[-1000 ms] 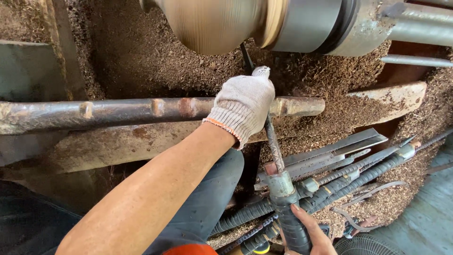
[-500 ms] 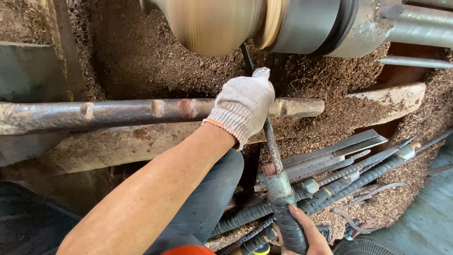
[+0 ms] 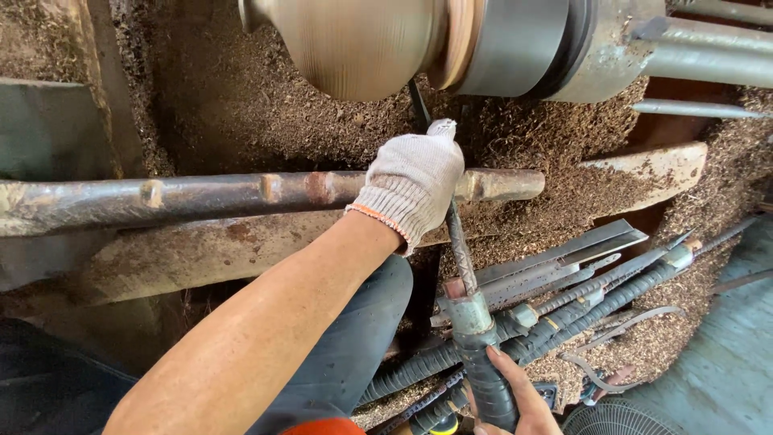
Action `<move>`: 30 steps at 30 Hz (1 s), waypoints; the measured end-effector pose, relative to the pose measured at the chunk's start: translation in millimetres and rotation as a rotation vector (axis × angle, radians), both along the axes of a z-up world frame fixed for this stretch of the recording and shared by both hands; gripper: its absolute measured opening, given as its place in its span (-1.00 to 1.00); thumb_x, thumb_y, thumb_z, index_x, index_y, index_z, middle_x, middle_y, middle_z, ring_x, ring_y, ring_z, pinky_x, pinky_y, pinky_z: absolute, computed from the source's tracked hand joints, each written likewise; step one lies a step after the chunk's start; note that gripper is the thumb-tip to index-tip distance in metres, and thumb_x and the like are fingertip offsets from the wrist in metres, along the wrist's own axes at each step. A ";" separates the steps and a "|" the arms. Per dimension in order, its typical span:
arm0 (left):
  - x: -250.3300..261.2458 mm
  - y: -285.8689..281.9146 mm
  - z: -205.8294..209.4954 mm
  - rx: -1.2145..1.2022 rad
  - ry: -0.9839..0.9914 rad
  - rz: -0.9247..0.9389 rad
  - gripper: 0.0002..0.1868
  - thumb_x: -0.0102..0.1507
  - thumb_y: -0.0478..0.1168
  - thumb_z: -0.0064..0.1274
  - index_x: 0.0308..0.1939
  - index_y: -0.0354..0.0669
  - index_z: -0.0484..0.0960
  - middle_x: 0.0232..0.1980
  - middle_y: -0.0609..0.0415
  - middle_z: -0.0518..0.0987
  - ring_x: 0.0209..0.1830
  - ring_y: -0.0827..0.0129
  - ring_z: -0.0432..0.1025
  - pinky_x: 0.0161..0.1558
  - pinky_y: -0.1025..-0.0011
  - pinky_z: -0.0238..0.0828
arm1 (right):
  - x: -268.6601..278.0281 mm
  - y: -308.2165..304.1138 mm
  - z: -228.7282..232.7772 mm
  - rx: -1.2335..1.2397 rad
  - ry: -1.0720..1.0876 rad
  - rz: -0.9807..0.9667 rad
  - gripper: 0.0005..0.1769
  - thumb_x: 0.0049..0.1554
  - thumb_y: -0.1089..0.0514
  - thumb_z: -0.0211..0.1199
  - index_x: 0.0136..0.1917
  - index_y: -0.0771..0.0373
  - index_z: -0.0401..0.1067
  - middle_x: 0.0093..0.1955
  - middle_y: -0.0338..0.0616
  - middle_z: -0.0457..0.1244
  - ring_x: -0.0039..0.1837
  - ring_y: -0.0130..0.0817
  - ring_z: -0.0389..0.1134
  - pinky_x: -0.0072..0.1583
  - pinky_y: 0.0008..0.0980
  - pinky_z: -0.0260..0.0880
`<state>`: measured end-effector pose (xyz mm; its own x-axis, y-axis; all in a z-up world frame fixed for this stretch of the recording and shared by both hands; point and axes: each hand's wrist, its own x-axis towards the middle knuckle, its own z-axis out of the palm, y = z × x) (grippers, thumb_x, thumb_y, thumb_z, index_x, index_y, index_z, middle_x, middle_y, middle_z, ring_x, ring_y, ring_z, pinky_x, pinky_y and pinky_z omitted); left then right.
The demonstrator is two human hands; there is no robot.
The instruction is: The person shapes a wooden vessel spinning on a lathe, holding a chisel against the rotating wood with one gloved hand while steadying the tool with the other. They briefly touch the wood to check its surface, then resume cutting along the profile of the piece.
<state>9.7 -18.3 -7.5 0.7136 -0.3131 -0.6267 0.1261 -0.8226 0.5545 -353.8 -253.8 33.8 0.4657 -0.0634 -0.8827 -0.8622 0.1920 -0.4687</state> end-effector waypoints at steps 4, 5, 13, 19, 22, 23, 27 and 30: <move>-1.4 -0.1 -8.9 -0.002 -0.032 -0.028 -0.66 0.40 -0.19 -0.31 0.15 -0.24 0.45 -0.12 -0.29 0.64 -0.08 -0.20 0.55 -0.09 -0.08 0.49 | -5.8 -2.8 -6.7 0.031 -0.161 0.264 0.17 -0.14 0.46 0.55 0.60 0.20 0.00 0.23 0.20 0.34 0.20 -0.19 0.43 0.27 -0.21 0.31; -1.7 0.1 -9.8 0.008 -0.054 -0.075 -0.64 0.36 -0.19 -0.30 0.16 -0.26 0.44 -0.12 -0.30 0.64 -0.09 -0.20 0.56 -0.10 -0.07 0.50 | -5.8 0.7 -5.1 0.037 -0.195 0.273 0.17 -0.13 0.45 0.55 0.60 0.21 -0.01 0.23 0.17 0.34 0.19 -0.20 0.42 0.26 -0.19 0.32; 3.1 -0.7 -5.4 -0.022 0.027 -0.011 -0.64 0.43 -0.14 -0.38 0.13 -0.18 0.47 -0.11 -0.28 0.64 -0.07 -0.21 0.55 -0.07 -0.10 0.46 | -13.4 31.7 2.8 0.136 -0.207 0.054 0.16 -0.07 0.47 0.51 0.64 0.20 -0.05 0.05 0.19 0.34 0.00 -0.25 0.38 0.13 -0.21 0.36; 3.9 6.6 7.6 -0.022 -0.108 -0.252 -0.70 0.25 -0.26 -0.05 0.06 -0.21 0.48 -0.04 -0.23 0.55 -0.10 -0.11 0.56 -0.14 0.02 0.52 | 7.5 47.9 14.2 0.069 -0.177 0.019 0.12 -0.09 0.47 0.48 0.63 0.23 0.01 0.21 0.17 0.30 0.11 -0.27 0.38 0.20 -0.31 0.32; 3.5 16.6 24.0 -0.084 -0.240 -0.395 -0.63 0.02 -0.30 0.17 -0.09 -0.19 0.52 0.03 -0.17 0.46 -0.16 -0.05 0.54 -0.22 0.08 0.52 | -13.0 44.3 14.2 -0.024 -0.155 0.059 0.07 -0.10 0.46 0.45 0.59 0.22 0.06 0.30 0.22 0.30 0.19 -0.22 0.43 0.25 -0.31 0.31; 4.6 21.1 30.7 -0.159 -0.292 -0.402 -0.60 -0.05 -0.29 0.22 -0.14 -0.20 0.52 -0.01 -0.16 0.45 -0.22 -0.03 0.53 -0.28 0.10 0.51 | -24.2 42.4 10.9 -0.089 -0.224 0.075 0.02 -0.09 0.46 0.43 0.57 0.26 0.09 0.29 0.30 0.31 0.18 -0.16 0.45 0.25 -0.28 0.32; 30.1 60.5 42.9 -0.234 -0.655 -0.601 -0.75 0.01 -0.25 0.15 -0.28 -0.23 0.53 -0.21 -0.08 0.47 -0.32 0.18 0.47 -0.37 0.22 0.45 | -120.0 -1.7 -47.5 0.224 -0.130 -0.424 -0.24 0.15 0.31 0.16 0.58 0.18 0.05 0.28 0.41 0.31 -0.02 0.00 0.47 0.07 -0.11 0.46; 76.8 79.4 48.3 -0.134 -1.280 -0.508 -0.69 0.07 -0.21 0.16 -0.11 -0.12 0.59 -0.18 0.02 0.49 -0.19 0.26 0.47 -0.21 0.29 0.48 | -152.6 -3.5 -56.0 0.135 -0.141 -0.361 -0.22 0.13 0.33 0.16 0.58 0.15 0.05 0.23 0.42 0.33 -0.07 0.00 0.50 0.02 -0.10 0.51</move>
<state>86.5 61.2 40.8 0.5542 -0.7145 0.4270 -0.8201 -0.5566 0.1330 -506.4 -257.2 -22.2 0.5519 -0.1330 -0.8232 -0.6571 0.5385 -0.5275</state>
